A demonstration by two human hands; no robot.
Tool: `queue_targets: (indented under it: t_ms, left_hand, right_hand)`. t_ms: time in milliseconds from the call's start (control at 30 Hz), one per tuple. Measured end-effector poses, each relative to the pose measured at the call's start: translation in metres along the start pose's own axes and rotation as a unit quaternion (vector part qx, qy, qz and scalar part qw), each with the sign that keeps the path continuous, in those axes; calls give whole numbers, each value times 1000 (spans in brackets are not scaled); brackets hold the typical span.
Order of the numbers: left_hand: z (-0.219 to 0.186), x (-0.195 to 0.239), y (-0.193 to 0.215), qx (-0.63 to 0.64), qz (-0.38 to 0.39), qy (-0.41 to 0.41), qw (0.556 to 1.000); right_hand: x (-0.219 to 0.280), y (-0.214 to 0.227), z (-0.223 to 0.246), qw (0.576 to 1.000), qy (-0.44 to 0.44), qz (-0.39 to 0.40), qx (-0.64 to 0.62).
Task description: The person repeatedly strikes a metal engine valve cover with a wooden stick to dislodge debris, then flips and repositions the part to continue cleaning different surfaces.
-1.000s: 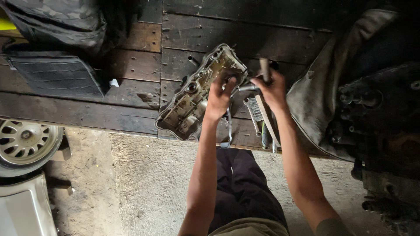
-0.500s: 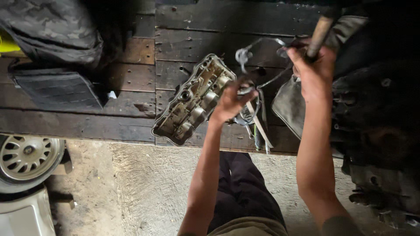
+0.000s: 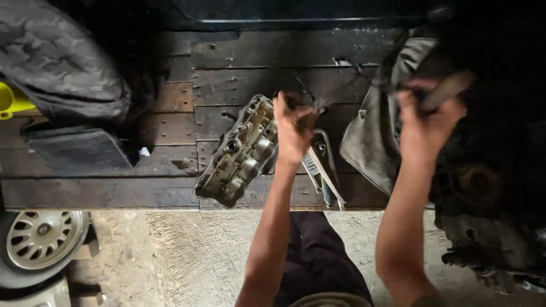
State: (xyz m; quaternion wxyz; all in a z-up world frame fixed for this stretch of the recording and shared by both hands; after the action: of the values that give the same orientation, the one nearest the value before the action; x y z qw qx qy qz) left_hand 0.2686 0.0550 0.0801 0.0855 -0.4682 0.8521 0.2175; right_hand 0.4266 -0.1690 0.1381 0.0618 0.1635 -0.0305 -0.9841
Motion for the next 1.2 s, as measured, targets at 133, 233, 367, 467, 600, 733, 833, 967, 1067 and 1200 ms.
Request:
queue_targets:
  t_ms: [133,233,367,467,600,733,833,967,1067,1200]
  left_hand:
    - [84,43,-56,56,161,41,984]
    - [136,84,-75,-10,245,80,966]
    - [113,82,-37,-16,197,-1,980]
    - [95,70,3,-6,159,48,986]
    - [103,84,75,-75,50,165,982]
    - [109,124,165,-174,-153,127,964]
    - [132,156,205,-301,-247,135,911]
    - [161,187,236,-335,-297,195,873]
    - [184,201,248,-318,-313,247,860]
    - [234,234,242,-127,-295,395,861]
  right_hand:
    - [46,5,-56,992,-18,32,119]
    - [82,7,-101,936,-76,99,331]
    - [110,16,-144,855,-188,180,450]
    - [105,8,-132,886,-95,193,410]
    - [95,-18,-99,883,-67,186,425]
    - [106,-80,-93,934,-78,193,290]
    - [116,-136,-98,941,-65,223,246]
    - [123,-195,-114,934,64,244,254]
    - [121,-221,-143,918,81,249,298]
    - [122,-235,-159,917,68,265,288]
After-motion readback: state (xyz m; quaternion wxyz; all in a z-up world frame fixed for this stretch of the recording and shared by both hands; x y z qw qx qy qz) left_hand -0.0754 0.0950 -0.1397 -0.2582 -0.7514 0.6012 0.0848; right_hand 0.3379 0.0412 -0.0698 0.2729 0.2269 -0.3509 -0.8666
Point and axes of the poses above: each hand's wrist, its own x-axis away from the middle knuckle, its own y-axis out of the back of the hand, z = x × y, the point moved 9 cm from there along -x, towards the middle knuckle, and after that the axes turned 9 degrees about -z, right-handed, at the moved point
